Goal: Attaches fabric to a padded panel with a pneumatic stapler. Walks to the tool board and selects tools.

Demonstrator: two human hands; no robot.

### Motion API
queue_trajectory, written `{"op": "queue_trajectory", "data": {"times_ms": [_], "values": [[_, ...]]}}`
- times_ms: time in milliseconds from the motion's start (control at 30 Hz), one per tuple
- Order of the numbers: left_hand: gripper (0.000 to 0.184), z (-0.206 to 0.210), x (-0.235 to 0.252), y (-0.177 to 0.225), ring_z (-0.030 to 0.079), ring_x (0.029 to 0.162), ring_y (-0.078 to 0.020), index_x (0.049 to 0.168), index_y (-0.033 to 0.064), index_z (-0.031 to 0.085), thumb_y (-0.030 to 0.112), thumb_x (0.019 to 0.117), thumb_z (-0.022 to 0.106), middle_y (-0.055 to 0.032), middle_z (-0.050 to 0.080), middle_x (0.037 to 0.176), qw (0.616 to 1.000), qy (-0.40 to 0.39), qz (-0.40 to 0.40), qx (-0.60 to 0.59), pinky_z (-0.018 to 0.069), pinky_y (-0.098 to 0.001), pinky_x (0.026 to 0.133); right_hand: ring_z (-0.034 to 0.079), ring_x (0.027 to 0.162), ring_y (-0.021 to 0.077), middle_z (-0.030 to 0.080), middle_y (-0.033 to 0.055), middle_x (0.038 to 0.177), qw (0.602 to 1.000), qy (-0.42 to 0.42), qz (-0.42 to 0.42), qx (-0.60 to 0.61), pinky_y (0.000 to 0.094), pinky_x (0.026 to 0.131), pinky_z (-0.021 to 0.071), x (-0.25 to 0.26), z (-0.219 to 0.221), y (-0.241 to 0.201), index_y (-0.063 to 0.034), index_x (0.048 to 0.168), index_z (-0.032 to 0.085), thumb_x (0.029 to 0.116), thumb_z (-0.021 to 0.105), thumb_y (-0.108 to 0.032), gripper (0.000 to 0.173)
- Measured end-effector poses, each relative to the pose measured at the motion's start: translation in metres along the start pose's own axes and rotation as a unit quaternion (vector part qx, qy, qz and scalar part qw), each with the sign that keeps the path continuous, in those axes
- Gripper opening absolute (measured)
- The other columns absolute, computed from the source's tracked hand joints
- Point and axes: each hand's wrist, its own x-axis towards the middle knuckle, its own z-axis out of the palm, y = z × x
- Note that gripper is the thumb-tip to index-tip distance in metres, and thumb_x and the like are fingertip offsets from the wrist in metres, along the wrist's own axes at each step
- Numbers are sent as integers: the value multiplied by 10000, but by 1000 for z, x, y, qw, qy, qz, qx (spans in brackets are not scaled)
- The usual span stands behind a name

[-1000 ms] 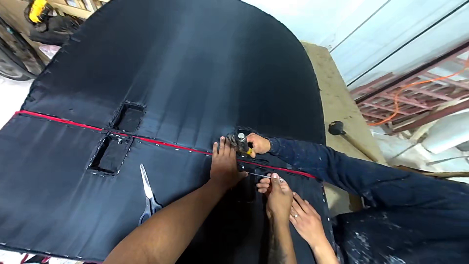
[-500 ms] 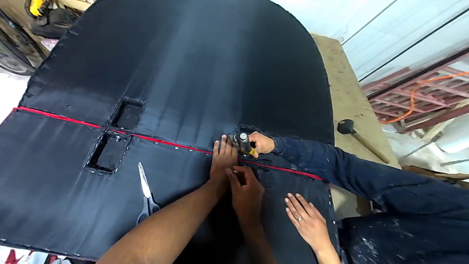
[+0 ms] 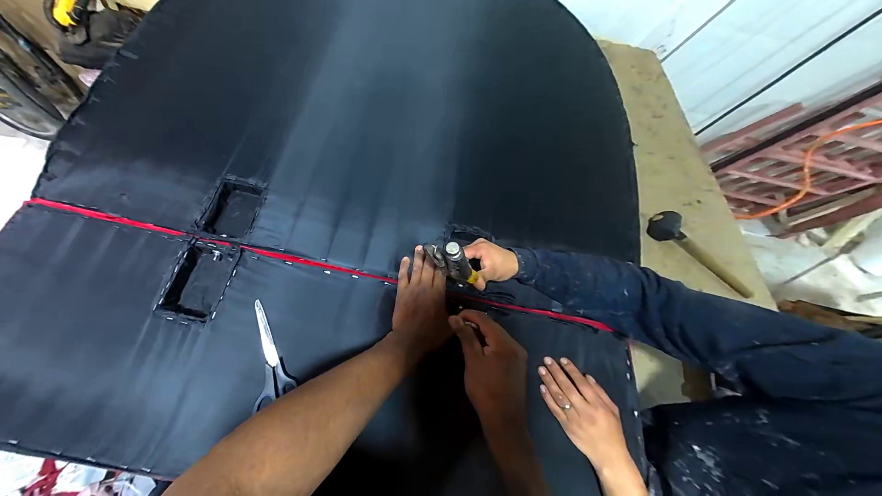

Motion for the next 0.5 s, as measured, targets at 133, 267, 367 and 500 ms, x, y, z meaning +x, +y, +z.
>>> {"op": "queue_trajectory", "data": {"times_ms": [133, 267, 367, 500], "values": [[680, 2, 0, 0, 232, 1551, -337, 1391, 89, 584, 535, 879, 615, -137, 442, 1576, 1000, 13, 0, -5, 135, -604, 1252, 705, 780, 179, 731, 34, 884, 999, -31, 20, -27, 441, 708, 601, 9, -2, 1, -133, 1033, 765, 992, 670, -348, 238], [486, 12, 2, -2, 272, 1537, -326, 1386, 78, 588, 308, 960, 545, -130, 485, 1545, 999, 41, 3, 14, 178, -589, 1247, 708, 859, 84, 734, -37, 946, 999, -25, -18, -26, 332, 772, 621, 6, 18, -2, -178, 1048, 779, 968, 686, -399, 253], [411, 15, 2, -2, 299, 1530, -307, 1388, 95, 587, 229, 1020, 464, -99, 498, 1545, 998, 53, -4, 41, 205, -573, 1245, 706, 866, 148, 728, 5, 959, 999, -41, -16, -7, 407, 776, 612, 7, 25, -3, -153, 1062, 762, 965, 709, -368, 242], [514, 13, -1, -3, 267, 1538, -332, 1367, 82, 606, 378, 950, 554, -122, 479, 1552, 998, 60, 0, 2, 161, -607, 1248, 680, 861, 56, 699, -62, 933, 998, 8, -64, 0, 296, 755, 613, 9, 22, 19, -219, 1027, 782, 941, 729, -347, 164]]}}
